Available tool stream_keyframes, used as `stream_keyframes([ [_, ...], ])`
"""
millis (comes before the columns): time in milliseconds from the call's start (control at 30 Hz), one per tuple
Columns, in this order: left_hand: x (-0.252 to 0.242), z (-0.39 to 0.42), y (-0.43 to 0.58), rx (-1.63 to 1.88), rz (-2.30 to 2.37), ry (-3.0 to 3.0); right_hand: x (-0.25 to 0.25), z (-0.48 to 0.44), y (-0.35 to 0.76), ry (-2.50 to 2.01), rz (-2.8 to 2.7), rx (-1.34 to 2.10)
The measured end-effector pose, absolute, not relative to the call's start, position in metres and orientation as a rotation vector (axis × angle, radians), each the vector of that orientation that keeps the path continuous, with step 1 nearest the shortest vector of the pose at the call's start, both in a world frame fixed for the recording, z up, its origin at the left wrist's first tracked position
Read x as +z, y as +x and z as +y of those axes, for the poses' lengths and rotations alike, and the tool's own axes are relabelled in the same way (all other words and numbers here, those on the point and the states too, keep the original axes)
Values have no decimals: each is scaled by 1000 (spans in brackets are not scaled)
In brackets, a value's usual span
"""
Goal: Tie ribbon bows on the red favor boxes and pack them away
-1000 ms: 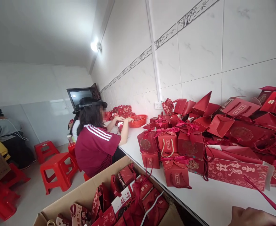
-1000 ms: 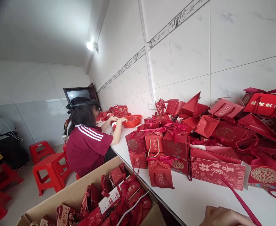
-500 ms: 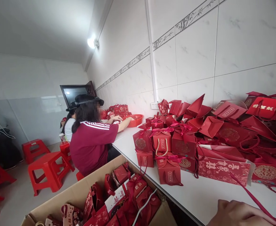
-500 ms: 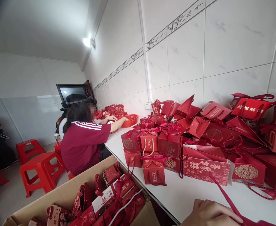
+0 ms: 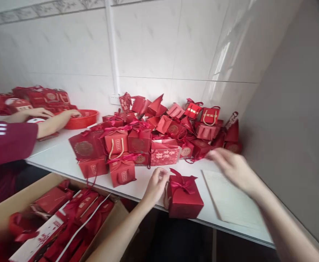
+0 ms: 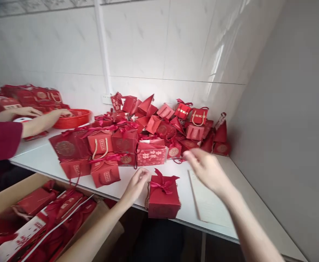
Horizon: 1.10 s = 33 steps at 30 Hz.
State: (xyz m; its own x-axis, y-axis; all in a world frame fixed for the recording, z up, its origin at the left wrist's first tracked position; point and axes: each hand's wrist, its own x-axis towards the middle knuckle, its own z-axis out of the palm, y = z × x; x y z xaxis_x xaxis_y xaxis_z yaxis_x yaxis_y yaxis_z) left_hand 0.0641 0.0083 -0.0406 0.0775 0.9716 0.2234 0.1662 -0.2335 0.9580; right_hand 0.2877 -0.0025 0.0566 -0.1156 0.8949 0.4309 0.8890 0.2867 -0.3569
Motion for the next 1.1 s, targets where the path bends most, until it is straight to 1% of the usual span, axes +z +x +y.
stream_keyframes([
  [67,-43,17,65,1089,1206,1486,42,-2,287,-1714,-2025,134],
  [200,-40,33,64,906,1132,1435,9,4,279,-1843,-1899,528],
  [333,-38,45,69,779,968,1269,-13,9,272,-1739,-1772,822],
  [433,-39,50,77,825,900,1215,-22,13,267,-1602,-1671,947],
  [633,-32,54,78,979,917,1214,-17,15,264,-1412,-1564,961],
  [833,-10,48,56,1153,904,1335,0,5,274,-1186,-1456,959],
  [1100,16,39,36,1296,888,1240,21,-4,274,-1028,-1329,913],
])
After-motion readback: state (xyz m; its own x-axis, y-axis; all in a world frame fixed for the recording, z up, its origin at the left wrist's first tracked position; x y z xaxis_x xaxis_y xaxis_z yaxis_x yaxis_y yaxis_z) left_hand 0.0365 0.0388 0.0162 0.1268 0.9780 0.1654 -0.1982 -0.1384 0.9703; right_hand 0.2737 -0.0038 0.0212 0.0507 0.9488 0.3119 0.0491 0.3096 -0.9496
